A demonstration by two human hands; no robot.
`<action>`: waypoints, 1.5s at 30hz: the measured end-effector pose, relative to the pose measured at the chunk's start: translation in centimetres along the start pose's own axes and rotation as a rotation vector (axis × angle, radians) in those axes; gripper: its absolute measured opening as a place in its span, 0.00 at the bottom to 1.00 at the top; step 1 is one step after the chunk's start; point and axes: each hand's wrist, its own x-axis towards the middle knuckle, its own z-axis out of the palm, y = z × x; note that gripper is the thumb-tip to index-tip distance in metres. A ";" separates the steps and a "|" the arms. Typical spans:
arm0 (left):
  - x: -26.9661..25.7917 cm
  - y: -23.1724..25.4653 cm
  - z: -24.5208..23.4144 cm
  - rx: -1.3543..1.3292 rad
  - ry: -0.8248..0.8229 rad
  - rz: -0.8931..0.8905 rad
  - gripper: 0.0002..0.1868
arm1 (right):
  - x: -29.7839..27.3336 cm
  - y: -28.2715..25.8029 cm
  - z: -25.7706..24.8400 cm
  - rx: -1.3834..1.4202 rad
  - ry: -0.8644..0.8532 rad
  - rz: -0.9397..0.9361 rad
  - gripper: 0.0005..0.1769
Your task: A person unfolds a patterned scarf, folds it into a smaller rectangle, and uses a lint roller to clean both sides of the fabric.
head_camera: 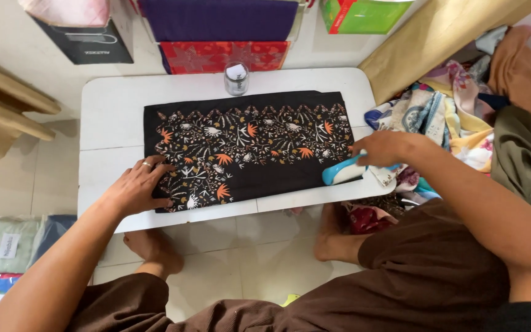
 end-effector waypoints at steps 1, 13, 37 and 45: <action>0.0 -0.1 0.2 -0.002 0.009 0.009 0.44 | -1.1 -0.2 -0.8 -0.028 0.078 0.011 0.23; -1.8 -1.2 0.3 -0.028 0.046 -0.012 0.44 | 1.5 -1.9 0.0 -0.052 0.263 -0.303 0.22; -1.3 -1.9 -0.3 -0.186 0.426 0.118 0.36 | 9.5 -27.2 -2.4 -0.391 0.624 -0.898 0.23; -1.8 -1.8 2.5 -0.003 0.211 0.059 0.33 | 6.6 -10.0 -5.7 -0.470 0.478 -0.522 0.21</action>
